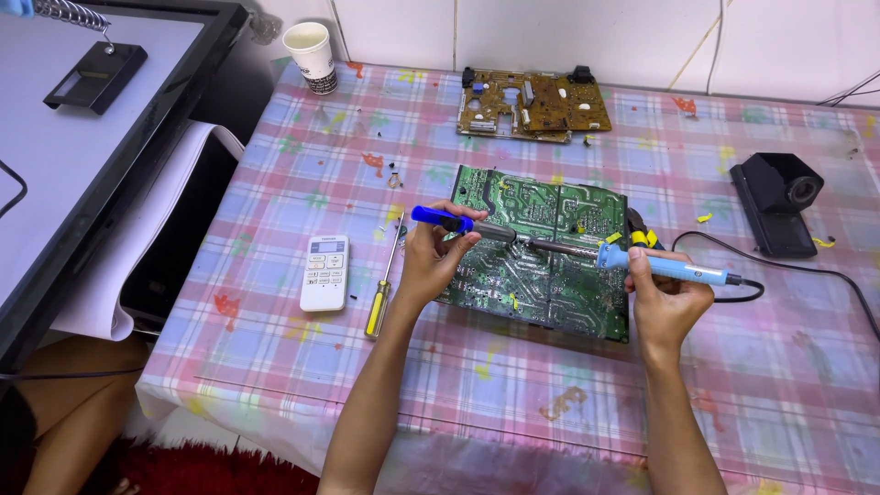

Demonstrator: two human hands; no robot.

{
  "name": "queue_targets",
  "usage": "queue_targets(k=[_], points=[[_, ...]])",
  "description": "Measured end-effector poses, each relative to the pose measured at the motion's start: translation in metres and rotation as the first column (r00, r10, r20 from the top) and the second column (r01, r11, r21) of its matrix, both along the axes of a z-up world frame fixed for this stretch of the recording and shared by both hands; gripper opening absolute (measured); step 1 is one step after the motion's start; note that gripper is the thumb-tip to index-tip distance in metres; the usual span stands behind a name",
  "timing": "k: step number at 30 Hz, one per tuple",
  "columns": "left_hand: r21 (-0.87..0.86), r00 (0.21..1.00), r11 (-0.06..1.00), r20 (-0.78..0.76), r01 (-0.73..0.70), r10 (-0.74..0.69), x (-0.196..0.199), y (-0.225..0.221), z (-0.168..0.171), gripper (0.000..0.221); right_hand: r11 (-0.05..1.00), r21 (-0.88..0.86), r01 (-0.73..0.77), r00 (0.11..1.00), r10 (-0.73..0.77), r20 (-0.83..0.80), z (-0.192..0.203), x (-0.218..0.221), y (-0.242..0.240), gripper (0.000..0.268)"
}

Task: Using a soldering iron and a desoldering pump to remove solder from a printed circuit board.

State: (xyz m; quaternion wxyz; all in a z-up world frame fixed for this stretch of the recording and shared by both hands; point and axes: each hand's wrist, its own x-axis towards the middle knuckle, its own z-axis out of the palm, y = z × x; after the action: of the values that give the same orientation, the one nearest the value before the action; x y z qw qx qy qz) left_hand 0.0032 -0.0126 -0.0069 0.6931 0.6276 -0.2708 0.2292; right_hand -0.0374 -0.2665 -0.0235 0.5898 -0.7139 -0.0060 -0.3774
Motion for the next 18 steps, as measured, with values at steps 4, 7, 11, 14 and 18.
queue_targets(k=[4,7,11,14,18], points=[[-0.003,1.000,1.000,-0.006,0.003,-0.003,0.0009,-0.0014,-0.0027,0.025,1.000,0.010,-0.011,1.000,0.010,0.020,0.0055,-0.0045,0.0046,0.014],[0.005,1.000,1.000,-0.003,0.006,-0.006,0.0014,-0.0014,-0.0043,0.025,1.000,0.018,-0.018,1.000,0.018,0.021,0.0053,-0.0050,0.0048,0.013],[0.012,1.000,1.000,-0.010,0.007,-0.007,0.0006,-0.0018,-0.0036,0.025,1.000,0.011,-0.014,1.000,0.013,0.022,0.0043,-0.0050,0.0037,0.012],[0.015,1.000,1.000,-0.012,0.014,-0.014,0.0006,-0.0016,-0.0035,0.024,1.000,0.013,-0.017,1.000,0.016,0.021,0.0025,-0.0041,0.0021,0.012],[0.034,1.000,0.999,-0.008,0.023,-0.023,0.0008,-0.0008,-0.0046,0.025,1.000,0.023,-0.019,1.000,0.018,0.019,0.0015,-0.0032,0.0005,0.012]])
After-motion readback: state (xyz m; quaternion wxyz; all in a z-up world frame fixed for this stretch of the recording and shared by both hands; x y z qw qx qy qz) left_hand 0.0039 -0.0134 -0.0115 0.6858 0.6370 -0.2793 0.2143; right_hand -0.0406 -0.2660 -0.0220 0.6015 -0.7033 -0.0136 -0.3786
